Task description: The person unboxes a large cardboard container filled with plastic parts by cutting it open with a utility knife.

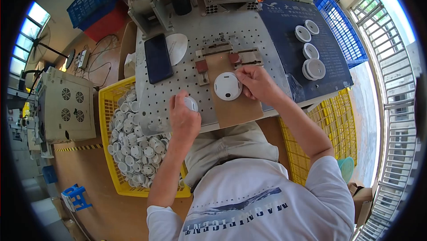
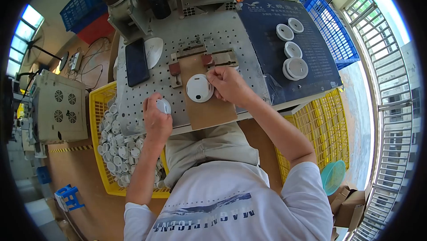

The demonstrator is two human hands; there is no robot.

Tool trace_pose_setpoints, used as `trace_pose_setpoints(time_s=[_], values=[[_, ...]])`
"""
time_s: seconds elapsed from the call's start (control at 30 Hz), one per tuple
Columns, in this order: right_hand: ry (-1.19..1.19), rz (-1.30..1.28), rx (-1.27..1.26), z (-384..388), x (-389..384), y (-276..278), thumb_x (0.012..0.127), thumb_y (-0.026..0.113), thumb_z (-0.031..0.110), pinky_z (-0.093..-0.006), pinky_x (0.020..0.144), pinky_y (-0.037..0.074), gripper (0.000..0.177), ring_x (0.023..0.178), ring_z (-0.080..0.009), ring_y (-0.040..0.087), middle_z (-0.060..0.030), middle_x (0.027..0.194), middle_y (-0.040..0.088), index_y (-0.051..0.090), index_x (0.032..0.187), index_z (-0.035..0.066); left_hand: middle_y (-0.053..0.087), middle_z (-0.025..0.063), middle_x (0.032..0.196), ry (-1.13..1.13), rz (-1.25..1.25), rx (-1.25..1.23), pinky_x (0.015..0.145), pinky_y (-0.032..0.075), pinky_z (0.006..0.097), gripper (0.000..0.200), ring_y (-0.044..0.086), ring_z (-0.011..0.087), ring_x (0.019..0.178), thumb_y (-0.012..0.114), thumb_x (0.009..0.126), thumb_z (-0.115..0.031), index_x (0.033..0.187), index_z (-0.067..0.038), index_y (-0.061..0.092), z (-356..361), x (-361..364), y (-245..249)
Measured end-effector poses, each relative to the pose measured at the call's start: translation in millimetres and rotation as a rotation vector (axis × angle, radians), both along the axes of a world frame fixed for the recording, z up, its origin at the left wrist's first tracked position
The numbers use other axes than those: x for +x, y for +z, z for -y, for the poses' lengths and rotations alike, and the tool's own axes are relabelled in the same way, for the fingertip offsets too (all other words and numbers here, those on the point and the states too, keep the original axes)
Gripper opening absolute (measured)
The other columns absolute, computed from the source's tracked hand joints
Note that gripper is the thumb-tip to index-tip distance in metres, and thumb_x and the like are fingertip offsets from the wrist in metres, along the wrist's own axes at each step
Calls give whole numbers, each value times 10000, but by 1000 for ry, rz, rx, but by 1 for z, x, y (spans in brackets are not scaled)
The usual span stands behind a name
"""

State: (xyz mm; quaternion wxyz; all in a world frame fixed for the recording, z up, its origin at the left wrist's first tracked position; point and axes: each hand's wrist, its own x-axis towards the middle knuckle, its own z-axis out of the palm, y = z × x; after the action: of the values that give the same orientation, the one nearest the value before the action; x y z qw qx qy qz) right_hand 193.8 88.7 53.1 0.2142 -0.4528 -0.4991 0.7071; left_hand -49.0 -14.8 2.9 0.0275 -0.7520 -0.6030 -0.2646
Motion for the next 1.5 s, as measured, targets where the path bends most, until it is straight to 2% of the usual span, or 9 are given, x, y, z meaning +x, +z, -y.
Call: trace_pose_setpoints(time_s=[0.07, 0.2, 0.27, 0.47, 0.53, 0.63, 1.17, 1.33, 1.5], values=[[-154, 369, 757, 8, -6, 2, 895, 651, 199, -326, 601, 477, 249, 603, -207, 592, -121, 788, 638, 586, 970, -29, 492, 223, 1185, 34, 13, -19, 943, 391, 463, 55, 472, 401, 1058, 661, 572, 23, 596, 43, 616, 1, 0, 0], [29, 527, 917, 19, -2, 42, 822, 715, 194, -316, 600, 495, 324, 618, -208, 610, -121, 1074, 635, 581, 1054, 11, 502, 213, 1182, 8, 20, -15, 945, 391, 457, 46, 475, 392, 1061, 675, 568, 6, 574, 30, 636, 2, 2, 8], [239, 576, 1106, 27, -9, 43, 769, 753, 186, -364, 652, 526, 401, 696, -289, 658, -135, 1242, 559, 546, 1076, 32, 504, 210, 1180, 10, 23, -13, 947, 390, 454, 45, 477, 387, 1062, 679, 564, 2, 568, 27, 642, 2, 2, 8], [352, 649, 1151, 18, -21, 15, 769, 754, 248, -425, 683, 532, 386, 775, -353, 654, -143, 1275, 525, 505, 973, 36, 503, 216, 1175, 4, 45, -28, 948, 385, 464, 54, 478, 388, 1061, 685, 563, -4, 582, 31, 649, 3, 2, 11], [312, 669, 1164, 18, -25, 23, 778, 736, 253, -441, 675, 526, 385, 781, -364, 650, -153, 1236, 527, 505, 994, 32, 529, 169, 1125, 22, 83, 35, 878, 441, 446, 248, 513, 382, 1008, 683, 506, 83, 744, 72, 613, 1, 4, 15], [297, 746, 1143, 15, -32, 24, 791, 707, 240, -461, 674, 520, 369, 795, -383, 644, -166, 1194, 530, 502, 1012, 26, 531, 174, 1122, 16, 90, 26, 887, 437, 449, 266, 516, 384, 1011, 682, 503, 81, 760, 75, 614, 1, 4, 16], [245, 642, 1092, -14, -54, 16, 792, 686, 101, -459, 681, 479, 264, 802, -394, 599, -160, 1065, 538, 473, 926, 21, 530, 167, 1108, 22, 140, 10, 884, 430, 457, 268, 513, 383, 1000, 689, 479, 74, 734, 65, 608, 0, 3, 14], [203, 740, 1077, -21, -64, 7, 790, 695, 102, -453, 691, 499, 270, 827, -390, 608, -156, 1042, 553, 469, 916, 24, 513, 221, 1137, -9, 89, -23, 896, 409, 464, 163, 493, 403, 1016, 695, 535, 23, 683, 64, 640, 0, 1, 14], [102, 695, 1135, -15, -55, 5, 794, 714, 137, -452, 697, 518, 291, 830, -374, 623, -150, 1000, 577, 473, 918, 28, 527, 190, 1126, 30, 120, 17, 890, 426, 459, 211, 509, 389, 1011, 699, 505, 52, 701, 65, 624, 0, 5, 10]])
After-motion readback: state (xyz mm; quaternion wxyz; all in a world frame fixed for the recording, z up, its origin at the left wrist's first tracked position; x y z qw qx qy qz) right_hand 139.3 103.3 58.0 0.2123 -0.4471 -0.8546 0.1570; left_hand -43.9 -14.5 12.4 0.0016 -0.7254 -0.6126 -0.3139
